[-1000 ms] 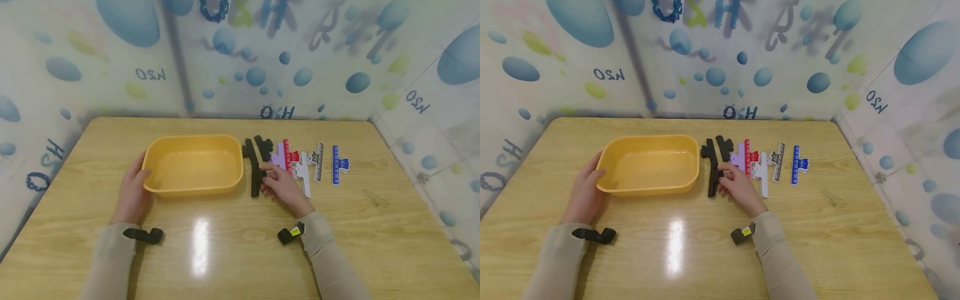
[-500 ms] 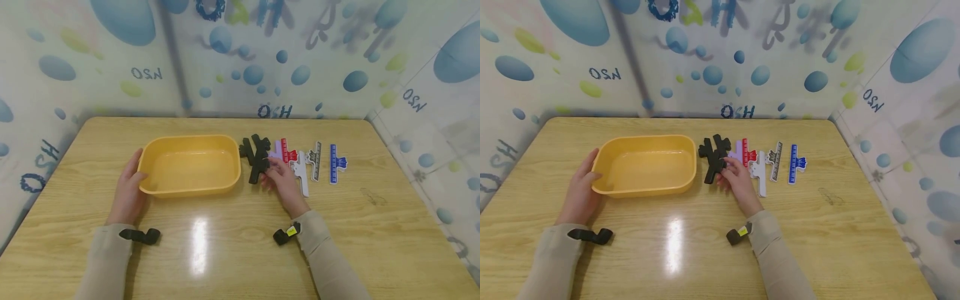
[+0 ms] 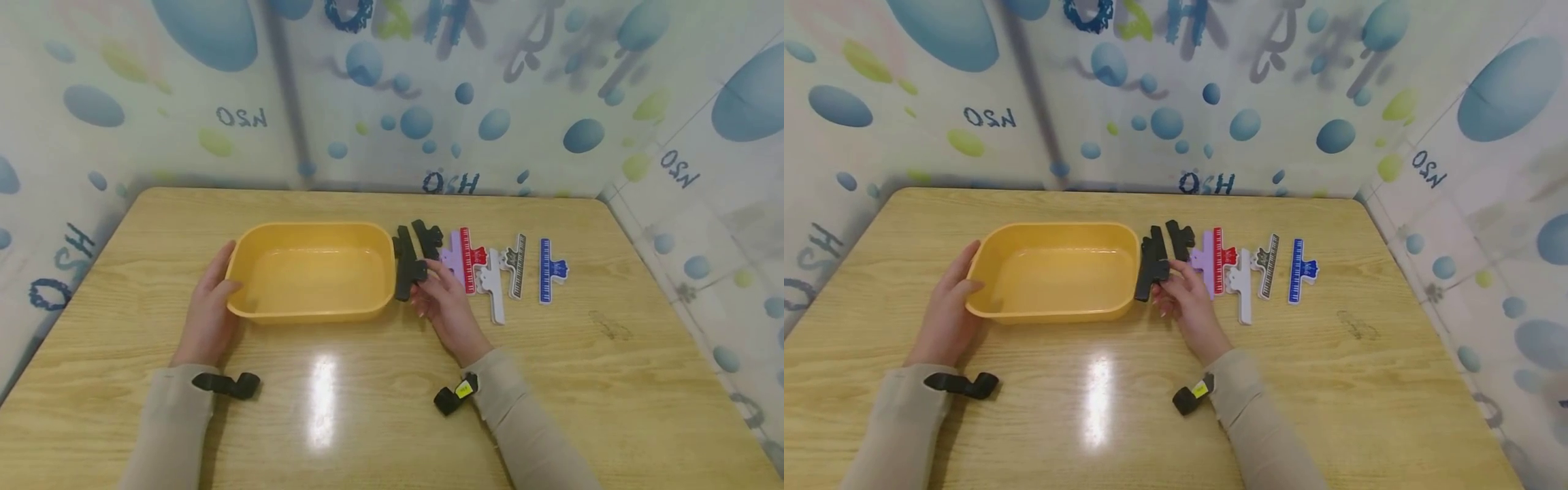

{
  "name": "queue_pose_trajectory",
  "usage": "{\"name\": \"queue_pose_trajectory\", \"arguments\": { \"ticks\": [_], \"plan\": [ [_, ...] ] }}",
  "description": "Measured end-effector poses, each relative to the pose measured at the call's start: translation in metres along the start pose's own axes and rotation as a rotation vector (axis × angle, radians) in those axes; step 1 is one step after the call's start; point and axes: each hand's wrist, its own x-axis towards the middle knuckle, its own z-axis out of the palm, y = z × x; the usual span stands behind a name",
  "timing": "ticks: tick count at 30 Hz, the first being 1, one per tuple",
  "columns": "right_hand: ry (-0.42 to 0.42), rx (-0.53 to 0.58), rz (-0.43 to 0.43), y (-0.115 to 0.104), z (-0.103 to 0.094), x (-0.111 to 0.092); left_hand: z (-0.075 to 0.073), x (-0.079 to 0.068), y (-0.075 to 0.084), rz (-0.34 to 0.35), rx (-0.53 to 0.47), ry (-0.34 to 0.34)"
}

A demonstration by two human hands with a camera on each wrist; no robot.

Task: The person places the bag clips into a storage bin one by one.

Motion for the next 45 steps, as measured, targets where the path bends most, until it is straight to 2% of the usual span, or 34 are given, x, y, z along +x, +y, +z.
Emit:
{"name": "queue_pose_trajectory", "arguments": {
  "ticks": [3,6,19,39,45],
  "plan": [
    [-0.043,0.027,0.035,0.006,0.012,-0.003,0.000,0.000,0.001,-0.001,-0.020,-0.007],
    [-0.040,0.035,0.051,0.010,0.019,-0.005,0.000,-0.001,0.000,-0.005,-0.034,-0.012],
    [0.021,-0.049,0.042,0.010,0.021,-0.009,0.001,-0.003,-0.002,-0.005,-0.032,-0.014],
    [-0.010,-0.109,-0.085,0.007,0.023,-0.006,0.000,-0.002,0.001,-0.010,0.046,0.016],
    [-0.001,-0.186,-0.101,0.004,0.028,-0.004,-0.001,-0.002,0.001,-0.008,0.058,0.024]
  ]
}}
